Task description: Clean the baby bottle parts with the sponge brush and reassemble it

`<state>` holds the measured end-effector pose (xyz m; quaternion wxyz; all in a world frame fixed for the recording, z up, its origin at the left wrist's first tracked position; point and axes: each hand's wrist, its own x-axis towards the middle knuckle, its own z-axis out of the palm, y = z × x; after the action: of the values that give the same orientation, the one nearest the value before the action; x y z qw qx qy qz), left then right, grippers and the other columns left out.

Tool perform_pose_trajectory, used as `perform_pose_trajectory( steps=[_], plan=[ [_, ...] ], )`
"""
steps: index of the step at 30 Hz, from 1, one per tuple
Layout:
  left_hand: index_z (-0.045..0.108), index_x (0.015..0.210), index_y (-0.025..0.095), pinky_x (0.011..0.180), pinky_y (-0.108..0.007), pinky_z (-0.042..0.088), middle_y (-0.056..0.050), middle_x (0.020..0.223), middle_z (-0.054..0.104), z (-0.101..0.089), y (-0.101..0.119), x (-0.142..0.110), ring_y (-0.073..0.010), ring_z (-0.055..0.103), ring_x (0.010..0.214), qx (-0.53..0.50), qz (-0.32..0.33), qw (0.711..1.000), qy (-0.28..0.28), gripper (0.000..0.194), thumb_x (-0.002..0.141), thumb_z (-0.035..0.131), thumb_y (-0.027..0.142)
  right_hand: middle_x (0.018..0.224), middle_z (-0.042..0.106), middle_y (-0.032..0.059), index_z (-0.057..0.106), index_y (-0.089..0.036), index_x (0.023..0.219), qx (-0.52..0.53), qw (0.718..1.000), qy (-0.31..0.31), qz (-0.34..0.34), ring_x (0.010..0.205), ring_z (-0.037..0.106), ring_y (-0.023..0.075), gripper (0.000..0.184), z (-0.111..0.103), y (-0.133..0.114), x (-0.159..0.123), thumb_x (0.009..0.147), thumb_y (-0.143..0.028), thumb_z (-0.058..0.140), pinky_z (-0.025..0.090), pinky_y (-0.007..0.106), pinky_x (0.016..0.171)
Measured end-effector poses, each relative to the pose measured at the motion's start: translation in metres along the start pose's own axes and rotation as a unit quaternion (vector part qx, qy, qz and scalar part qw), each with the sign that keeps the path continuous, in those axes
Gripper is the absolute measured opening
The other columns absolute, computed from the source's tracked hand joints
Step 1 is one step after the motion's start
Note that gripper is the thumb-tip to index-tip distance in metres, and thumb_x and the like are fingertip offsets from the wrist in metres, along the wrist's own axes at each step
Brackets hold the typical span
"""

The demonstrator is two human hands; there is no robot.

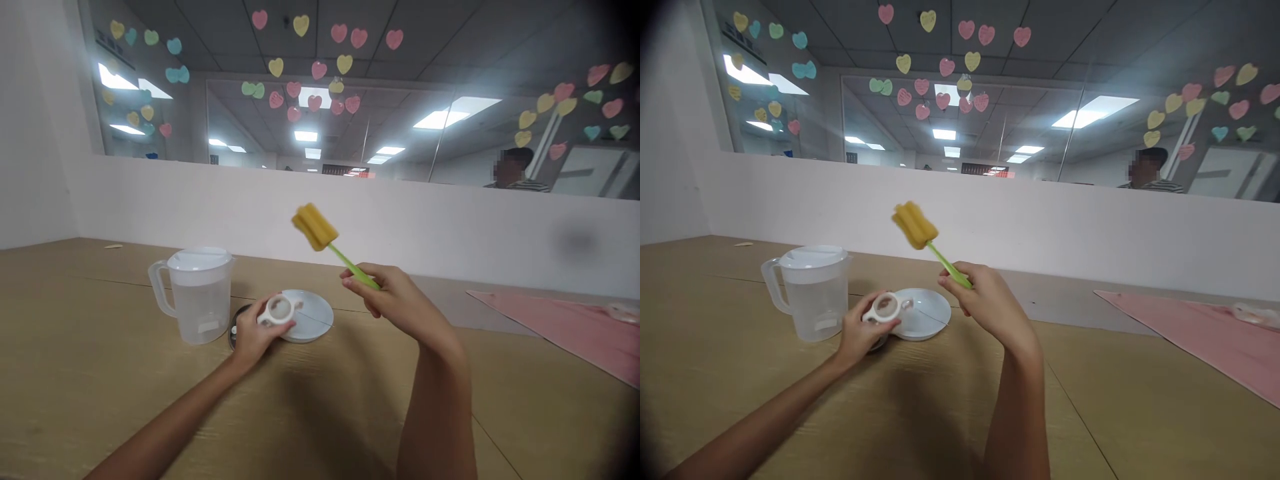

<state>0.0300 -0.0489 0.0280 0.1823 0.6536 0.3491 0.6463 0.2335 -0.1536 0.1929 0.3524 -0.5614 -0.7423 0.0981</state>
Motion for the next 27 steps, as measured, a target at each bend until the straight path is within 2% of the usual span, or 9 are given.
perform_pose_trajectory(
  steps=[2, 4, 7, 13, 17, 20, 23, 27],
  plan=[
    [0.06, 0.106, 0.018, 0.083, -0.034, 0.048, -0.005, 0.102, 0.067, -0.002, -0.002, 0.022, -0.0219, 0.063, 0.092, 0.049, 0.023, 0.998, 0.023, 0.054, 0.059, 0.076, 0.04, 0.059, 0.042, -0.003, 0.058, -0.017, 0.074, -0.014, 0.999, -0.036, -0.016, 0.054, 0.034, 0.0093, 0.04, 0.005, 0.001, 0.006, 0.083, -0.052, 0.043, 0.025, 0.023, 0.051],
    [0.063, 0.1, 0.016, 0.078, -0.035, 0.049, -0.006, 0.095, 0.068, -0.004, -0.005, 0.039, -0.0233, 0.063, 0.088, 0.102, 0.047, 0.993, 0.034, 0.05, 0.06, 0.076, 0.043, 0.061, 0.042, -0.0018, 0.059, -0.016, 0.068, -0.031, 0.997, -0.07, -0.023, 0.057, 0.034, 0.0095, 0.042, 0.011, 0.004, 0.012, 0.083, -0.052, 0.042, 0.024, 0.023, 0.052],
    [0.064, 0.094, 0.016, 0.071, -0.033, 0.05, -0.005, 0.087, 0.068, -0.006, -0.011, 0.052, -0.022, 0.063, 0.081, 0.138, 0.084, 0.986, 0.028, 0.044, 0.064, 0.072, 0.045, 0.059, 0.041, -0.0016, 0.061, -0.015, 0.064, -0.063, 0.992, -0.106, 0.002, 0.056, 0.032, 0.0093, 0.039, 0.02, 0.008, 0.021, 0.08, -0.048, 0.046, 0.022, 0.024, 0.051],
    [0.053, 0.118, 0.019, 0.086, -0.036, 0.047, -0.008, 0.11, 0.063, -0.021, -0.026, 0.057, -0.0231, 0.058, 0.1, 0.207, 0.213, 0.955, -0.01, 0.049, 0.076, 0.063, 0.043, 0.054, 0.039, -0.0025, 0.065, -0.015, 0.065, -0.107, 0.985, -0.127, 0.048, 0.052, 0.031, 0.0084, 0.034, 0.023, 0.016, 0.028, 0.076, -0.045, 0.053, 0.02, 0.024, 0.05],
    [0.048, 0.123, 0.02, 0.09, -0.038, 0.045, -0.009, 0.116, 0.06, -0.031, -0.03, 0.064, -0.0238, 0.055, 0.106, 0.248, 0.267, 0.931, -0.032, 0.047, 0.082, 0.056, 0.041, 0.052, 0.037, -0.003, 0.063, -0.015, 0.063, -0.131, 0.98, -0.124, 0.079, 0.051, 0.031, 0.0081, 0.03, 0.025, 0.022, 0.032, 0.074, -0.043, 0.056, 0.019, 0.024, 0.05],
    [0.046, 0.125, 0.02, 0.096, -0.041, 0.041, -0.01, 0.12, 0.058, -0.036, -0.029, 0.068, -0.0241, 0.053, 0.111, 0.268, 0.312, 0.909, -0.068, 0.044, 0.085, 0.051, 0.038, 0.051, 0.033, -0.0034, 0.059, -0.015, 0.056, -0.13, 0.979, -0.133, 0.083, 0.05, 0.028, 0.0078, 0.032, 0.027, 0.027, 0.035, 0.073, -0.042, 0.057, 0.018, 0.024, 0.049],
    [0.045, 0.127, 0.019, 0.097, -0.042, 0.041, -0.012, 0.12, 0.057, -0.037, -0.03, 0.069, -0.0245, 0.053, 0.111, 0.283, 0.321, 0.9, -0.082, 0.045, 0.087, 0.049, 0.038, 0.052, 0.032, -0.0036, 0.058, -0.015, 0.055, -0.101, 0.982, -0.146, 0.062, 0.05, 0.027, 0.0077, 0.035, 0.025, 0.029, 0.035, 0.073, -0.045, 0.055, 0.018, 0.024, 0.049],
    [0.044, 0.128, 0.019, 0.098, -0.041, 0.041, -0.011, 0.121, 0.057, -0.034, -0.035, 0.066, -0.0237, 0.052, 0.113, 0.275, 0.314, 0.903, -0.098, 0.047, 0.085, 0.051, 0.039, 0.053, 0.036, -0.0036, 0.061, -0.015, 0.06, -0.081, 0.986, -0.14, 0.051, 0.051, 0.029, 0.0078, 0.035, 0.022, 0.028, 0.034, 0.073, -0.047, 0.054, 0.02, 0.023, 0.049]
  ],
)
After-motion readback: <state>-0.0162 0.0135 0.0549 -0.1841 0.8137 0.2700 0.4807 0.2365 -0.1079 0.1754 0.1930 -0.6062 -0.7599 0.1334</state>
